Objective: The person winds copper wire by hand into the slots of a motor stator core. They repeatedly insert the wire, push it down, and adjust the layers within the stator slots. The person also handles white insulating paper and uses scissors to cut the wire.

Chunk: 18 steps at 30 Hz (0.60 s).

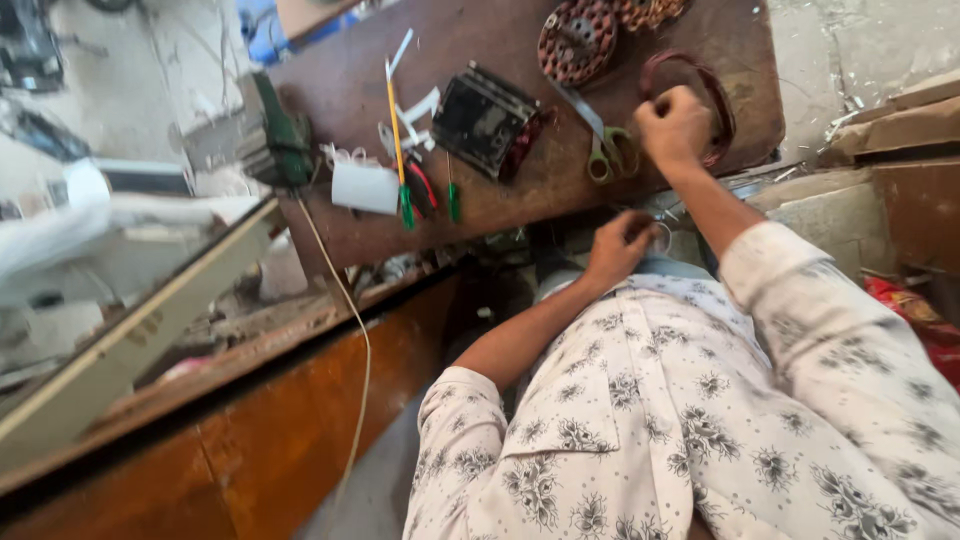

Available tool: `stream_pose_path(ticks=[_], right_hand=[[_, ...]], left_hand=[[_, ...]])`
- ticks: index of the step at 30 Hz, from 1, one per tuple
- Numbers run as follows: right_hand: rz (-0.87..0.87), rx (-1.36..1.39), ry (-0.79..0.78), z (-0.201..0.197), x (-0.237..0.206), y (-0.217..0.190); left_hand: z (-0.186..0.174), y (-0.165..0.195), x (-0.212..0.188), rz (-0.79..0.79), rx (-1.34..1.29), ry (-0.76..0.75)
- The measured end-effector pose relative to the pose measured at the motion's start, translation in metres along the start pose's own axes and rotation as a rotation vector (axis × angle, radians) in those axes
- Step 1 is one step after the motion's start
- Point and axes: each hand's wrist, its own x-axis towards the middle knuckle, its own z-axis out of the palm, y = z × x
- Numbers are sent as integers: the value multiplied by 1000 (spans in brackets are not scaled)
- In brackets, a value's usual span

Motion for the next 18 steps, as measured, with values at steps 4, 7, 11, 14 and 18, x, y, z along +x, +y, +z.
stream_pose_path(ticks=[4,7,11,14,18], right_hand=[[487,837,-134,-38,-37,-3],[698,942,-150,-60,-60,-15],[807,950,-198,-92,-87,-38],[742,894,-455,-131,-108,-64],[-7,-39,-190,-161,-124,-98]], left_hand=[[7,13,-15,134,143,358],[8,25,-7,494,253,432],[1,20,-9,281,-130,173],[-31,2,-32,44,-301,-36],[-105,-22,-74,-226,-426,-226]])
